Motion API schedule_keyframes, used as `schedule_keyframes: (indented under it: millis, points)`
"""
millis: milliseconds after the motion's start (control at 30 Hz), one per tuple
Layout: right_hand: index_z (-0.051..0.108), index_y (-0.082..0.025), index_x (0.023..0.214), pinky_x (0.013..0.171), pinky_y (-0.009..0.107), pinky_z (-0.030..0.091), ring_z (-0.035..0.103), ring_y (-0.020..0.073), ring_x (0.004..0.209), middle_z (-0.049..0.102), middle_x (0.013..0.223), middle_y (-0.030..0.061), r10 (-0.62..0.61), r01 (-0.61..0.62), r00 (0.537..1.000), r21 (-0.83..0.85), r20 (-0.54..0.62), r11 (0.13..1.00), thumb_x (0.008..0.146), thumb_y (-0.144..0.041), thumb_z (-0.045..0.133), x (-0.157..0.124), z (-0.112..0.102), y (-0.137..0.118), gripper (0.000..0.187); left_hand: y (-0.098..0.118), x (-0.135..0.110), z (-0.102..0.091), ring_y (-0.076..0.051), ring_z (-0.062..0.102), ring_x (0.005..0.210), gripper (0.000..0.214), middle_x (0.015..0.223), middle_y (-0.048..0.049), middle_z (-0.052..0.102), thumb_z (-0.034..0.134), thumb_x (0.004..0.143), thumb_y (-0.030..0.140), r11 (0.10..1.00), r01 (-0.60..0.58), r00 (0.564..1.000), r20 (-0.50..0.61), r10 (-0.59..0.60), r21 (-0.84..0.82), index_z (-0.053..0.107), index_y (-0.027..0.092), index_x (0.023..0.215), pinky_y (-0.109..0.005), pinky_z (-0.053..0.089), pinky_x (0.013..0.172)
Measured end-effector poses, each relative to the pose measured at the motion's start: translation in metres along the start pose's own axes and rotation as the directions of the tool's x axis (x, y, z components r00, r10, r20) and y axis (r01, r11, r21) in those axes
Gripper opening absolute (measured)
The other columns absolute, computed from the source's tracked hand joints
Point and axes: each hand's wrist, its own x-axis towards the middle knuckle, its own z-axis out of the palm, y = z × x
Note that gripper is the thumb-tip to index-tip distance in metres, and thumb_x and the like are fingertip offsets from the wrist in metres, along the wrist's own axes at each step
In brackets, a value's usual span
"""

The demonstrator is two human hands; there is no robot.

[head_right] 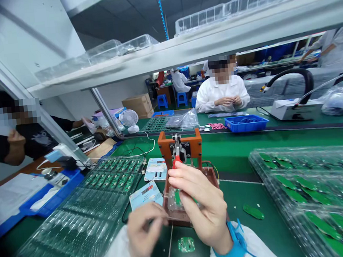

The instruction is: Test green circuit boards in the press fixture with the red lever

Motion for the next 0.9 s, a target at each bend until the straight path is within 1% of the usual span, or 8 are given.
schedule_keyframes:
  millis: [67,100,200,300,400,667,833,900]
  points:
    - [0.068,-0.031,0.132,0.111,0.047,0.051,0.06,0.0271,0.131,0.069,0.131,-0.0003,-0.004,0.004,1.0,-0.003,0.003,1.0,0.093,0.0,0.054,0.0,0.0,0.0,0.051,-0.012,0.031,-0.026,-0.014,0.064,0.06,0.016,0.067,0.0008,0.067,0.058,0.099,0.023,0.988,0.145,0.971,-0.197,-0.132,0.05,0.066,0.02,0.086,-0.026,0.053,0.059]
    - [0.067,-0.031,0.132,0.111,0.047,0.051,0.06,0.0272,0.131,0.07,0.13,0.0,-0.009,0.009,1.0,-0.004,0.007,1.0,0.093,0.0,0.054,0.0,0.0,0.001,0.052,-0.022,0.047,-0.039,-0.016,0.065,0.061,0.015,0.068,0.0002,0.067,0.059,0.099,0.028,0.972,0.225,0.957,-0.198,-0.21,0.06,0.067,0.02,0.09,-0.026,0.053,0.058]
    - [0.067,-0.03,0.133,0.111,0.047,0.051,0.059,0.0269,0.132,0.069,0.13,0.0008,-0.012,0.012,1.0,0.002,0.023,1.0,0.093,0.001,0.054,0.001,0.0,0.001,0.052,-0.063,0.082,-0.068,-0.029,0.069,0.105,0.026,0.115,-0.0109,0.072,0.067,0.092,0.039,0.89,0.29,0.918,0.159,-0.362,0.352,0.072,0.02,0.11,-0.042,0.058,0.09]
    - [0.066,-0.03,0.134,0.112,0.045,0.05,0.058,0.0261,0.133,0.068,0.133,0.0011,-0.015,0.015,1.0,0.011,0.025,1.0,0.094,0.0,0.053,0.001,-0.001,0.001,0.052,-0.102,0.086,-0.08,-0.051,0.031,0.146,0.085,0.156,-0.0197,0.043,0.091,0.063,0.054,0.778,0.083,0.686,0.53,-0.498,0.623,0.063,0.024,0.138,-0.071,0.033,0.113]
    - [0.065,-0.031,0.135,0.112,0.043,0.05,0.058,0.0252,0.132,0.068,0.132,0.0009,-0.02,0.02,1.0,0.007,0.024,1.0,0.094,0.0,0.053,0.001,-0.001,0.001,0.053,-0.126,0.069,-0.082,-0.056,0.011,0.149,0.121,0.164,-0.0237,0.025,0.093,0.046,0.07,0.724,-0.002,0.489,0.632,-0.601,0.69,0.052,0.023,0.149,-0.078,0.021,0.113]
    - [0.064,-0.03,0.135,0.113,0.036,0.048,0.058,0.0216,0.133,0.068,0.132,-0.0013,-0.046,0.046,0.999,-0.013,0.012,0.999,0.093,0.003,0.053,0.001,0.002,-0.002,0.055,-0.129,0.06,-0.08,-0.054,0.004,0.15,0.133,0.167,-0.0221,0.014,0.087,0.049,0.079,0.683,-0.016,0.366,0.64,-0.675,0.73,0.037,0.022,0.158,-0.077,0.016,0.115]
    - [0.065,-0.026,0.134,0.113,0.038,0.048,0.058,0.023,0.133,0.067,0.133,0.0009,-0.06,0.06,0.998,-0.024,0.002,0.998,0.093,0.003,0.055,-0.001,0.001,0.0,0.052,-0.121,0.068,-0.072,-0.05,-0.007,0.152,0.138,0.169,-0.0181,0.0,0.08,0.057,0.083,0.602,-0.099,0.201,0.609,-0.768,0.792,0.019,0.02,0.164,-0.071,0.011,0.12]
    - [0.065,-0.024,0.134,0.113,0.038,0.048,0.058,0.0238,0.133,0.067,0.133,0.0021,-0.059,0.059,0.998,-0.027,0.004,0.998,0.093,0.003,0.055,-0.001,0.001,0.002,0.05,-0.119,0.07,-0.07,-0.049,-0.01,0.152,0.138,0.169,-0.0168,-0.004,0.08,0.058,0.082,0.585,-0.11,0.168,0.595,-0.786,0.804,0.016,0.021,0.164,-0.067,0.009,0.122]
